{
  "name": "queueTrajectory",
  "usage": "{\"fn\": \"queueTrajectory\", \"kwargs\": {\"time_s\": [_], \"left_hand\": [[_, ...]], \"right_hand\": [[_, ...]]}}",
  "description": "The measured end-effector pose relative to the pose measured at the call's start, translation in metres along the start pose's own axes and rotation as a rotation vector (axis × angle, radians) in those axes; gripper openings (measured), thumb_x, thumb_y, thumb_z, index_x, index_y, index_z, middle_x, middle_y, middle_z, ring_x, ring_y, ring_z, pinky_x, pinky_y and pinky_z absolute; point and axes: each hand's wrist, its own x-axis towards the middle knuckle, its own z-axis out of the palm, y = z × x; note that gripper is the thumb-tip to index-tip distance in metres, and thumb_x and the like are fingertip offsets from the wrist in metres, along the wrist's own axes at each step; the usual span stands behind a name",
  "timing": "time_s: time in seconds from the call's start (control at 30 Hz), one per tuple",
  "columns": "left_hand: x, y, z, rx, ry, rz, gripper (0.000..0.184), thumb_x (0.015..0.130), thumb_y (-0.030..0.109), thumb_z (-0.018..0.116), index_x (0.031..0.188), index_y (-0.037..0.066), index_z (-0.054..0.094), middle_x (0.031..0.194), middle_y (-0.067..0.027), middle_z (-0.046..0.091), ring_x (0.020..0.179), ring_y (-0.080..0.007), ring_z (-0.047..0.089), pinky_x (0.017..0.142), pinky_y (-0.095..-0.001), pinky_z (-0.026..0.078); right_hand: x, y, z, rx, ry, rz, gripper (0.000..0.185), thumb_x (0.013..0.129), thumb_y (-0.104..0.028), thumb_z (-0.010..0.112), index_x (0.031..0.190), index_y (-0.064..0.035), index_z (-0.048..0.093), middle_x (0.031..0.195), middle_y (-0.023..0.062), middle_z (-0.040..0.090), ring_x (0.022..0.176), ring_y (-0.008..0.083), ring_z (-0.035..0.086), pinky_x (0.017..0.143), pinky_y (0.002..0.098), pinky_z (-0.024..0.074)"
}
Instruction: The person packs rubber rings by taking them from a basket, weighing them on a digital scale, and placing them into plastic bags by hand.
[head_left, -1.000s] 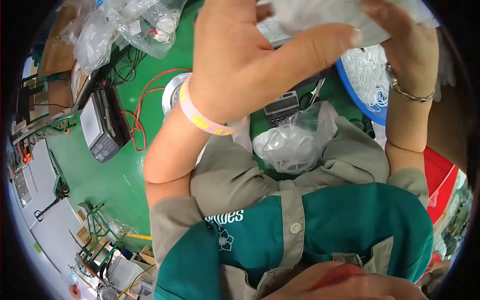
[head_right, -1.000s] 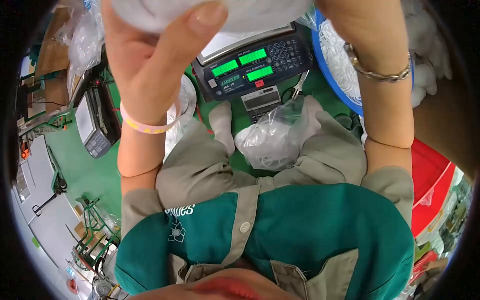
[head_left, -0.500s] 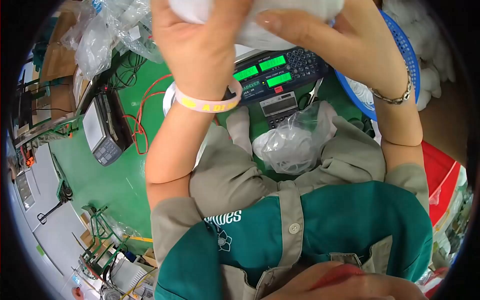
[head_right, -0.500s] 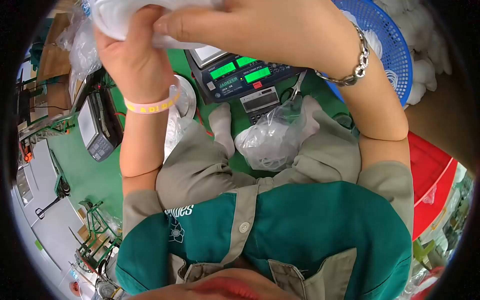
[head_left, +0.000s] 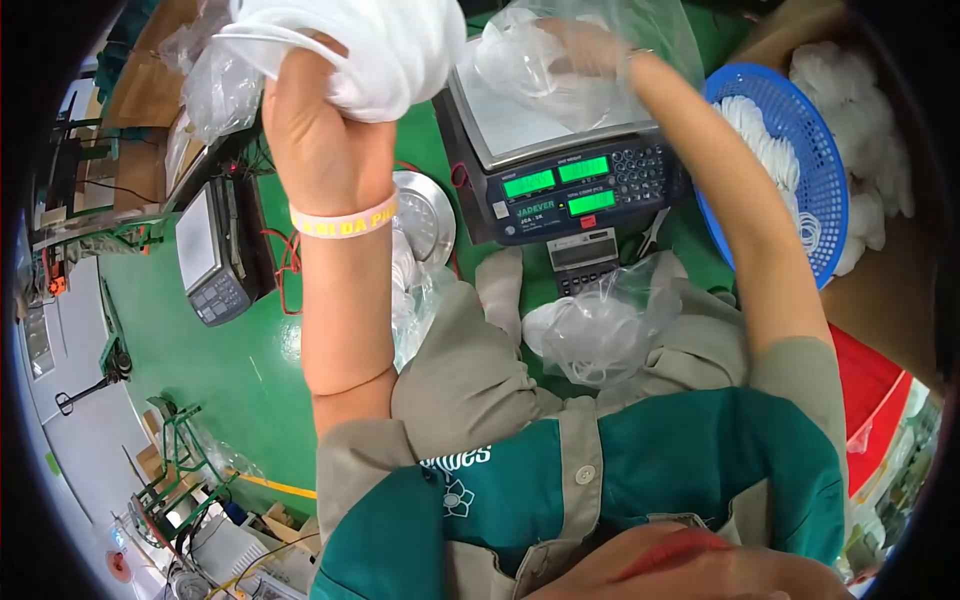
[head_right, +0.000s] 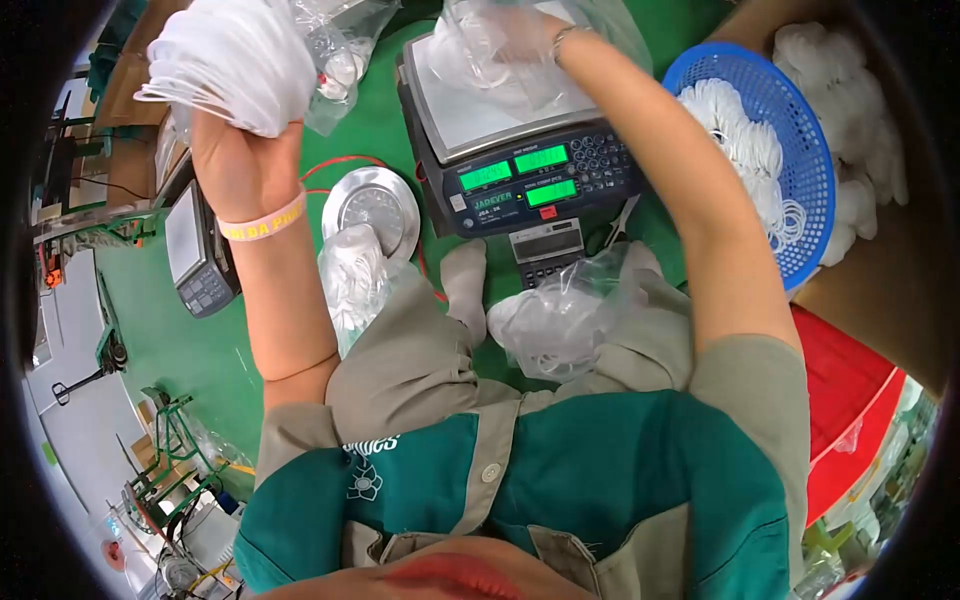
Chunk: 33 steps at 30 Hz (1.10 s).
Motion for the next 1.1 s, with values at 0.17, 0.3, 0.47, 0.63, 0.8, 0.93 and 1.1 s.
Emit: {"fn": "queueTrajectory", "kwargs": {"time_s": [0.17, 0.3, 0.47, 0.63, 0.8, 0.93, 1.1], "left_hand": [[0.003, -0.001, -0.027, -0.321, -0.264, -0.181, 0.033, 0.089, 0.015, 0.044, 0.119, 0.002, 0.046, 0.120, -0.0092, 0.051, 0.111, -0.0257, 0.048, 0.095, -0.0416, 0.037], [-0.002, 0.001, -0.031, -0.132, -0.090, -0.124, 0.033, 0.089, 0.013, 0.044, 0.118, -0.003, 0.046, 0.119, -0.0117, 0.051, 0.111, -0.0268, 0.048, 0.096, -0.0417, 0.037], [-0.002, 0.000, -0.033, -0.337, -0.229, -0.236, 0.033, 0.088, 0.011, 0.046, 0.118, -0.002, 0.046, 0.119, -0.0116, 0.051, 0.110, -0.0262, 0.049, 0.096, -0.0405, 0.038], [-0.014, -0.009, -0.025, -0.109, -0.301, -0.208, 0.038, 0.089, 0.020, 0.046, 0.122, 0.000, 0.042, 0.120, -0.0123, 0.050, 0.109, -0.0280, 0.049, 0.091, -0.0413, 0.042], [-0.026, -0.029, 0.016, 0.202, -0.337, -0.108, 0.041, 0.085, 0.016, 0.051, 0.121, 0.000, 0.041, 0.116, -0.0118, 0.051, 0.102, -0.0235, 0.052, 0.086, -0.0367, 0.043], [-0.042, -0.037, 0.090, 0.354, -0.332, -0.128, 0.054, 0.071, 0.001, 0.065, 0.119, -0.001, 0.040, 0.111, -0.0084, 0.053, 0.098, -0.0140, 0.051, 0.087, -0.0282, 0.040], [-0.051, -0.036, 0.113, 0.563, -0.247, 0.024, 0.051, 0.069, -0.001, 0.068, 0.113, 0.000, 0.044, 0.105, -0.0076, 0.055, 0.094, -0.0138, 0.053, 0.084, -0.0263, 0.042]], "right_hand": [[-0.001, -0.072, 0.016, -0.417, -0.058, 0.388, 0.037, 0.075, -0.028, 0.050, 0.108, -0.0122, 0.053, 0.103, 0.0130, 0.058, 0.102, 0.0292, 0.052, 0.085, 0.0484, 0.0366], [-0.007, -0.053, 0.004, -0.097, 0.022, 0.247, 0.033, 0.077, -0.028, 0.047, 0.102, -0.0068, 0.052, 0.102, 0.0116, 0.059, 0.099, 0.0290, 0.054, 0.082, 0.0384, 0.0414], [-0.034, -0.049, -0.047, 0.368, 0.130, 0.247, 0.037, 0.072, -0.014, 0.057, 0.106, -0.0003, 0.052, 0.090, 0.0207, 0.059, 0.076, 0.0314, 0.059, 0.071, 0.0373, 0.0473], [-0.076, -0.081, -0.124, 0.007, 0.368, 0.073, 0.023, 0.072, -0.008, 0.056, 0.092, 0.0017, 0.054, 0.077, 0.0162, 0.060, 0.068, 0.0227, 0.059, 0.063, 0.0327, 0.0466], [-0.121, -0.151, -0.188, 0.453, 0.377, 0.178, 0.007, 0.076, 0.001, 0.052, 0.083, 0.0000, 0.055, 0.072, 0.0003, 0.056, 0.065, 0.0088, 0.051, 0.060, 0.0225, 0.0429], [-0.145, -0.175, -0.186, 0.517, 0.349, 0.036, 0.008, 0.078, -0.001, 0.053, 0.085, 0.0007, 0.056, 0.073, 0.0016, 0.057, 0.066, 0.0089, 0.052, 0.061, 0.0224, 0.0438], [-0.156, -0.181, -0.184, 0.588, 0.328, -0.024, 0.010, 0.079, -0.003, 0.053, 0.087, 0.0015, 0.056, 0.075, 0.0031, 0.058, 0.068, 0.0091, 0.054, 0.062, 0.0222, 0.0449]]}}
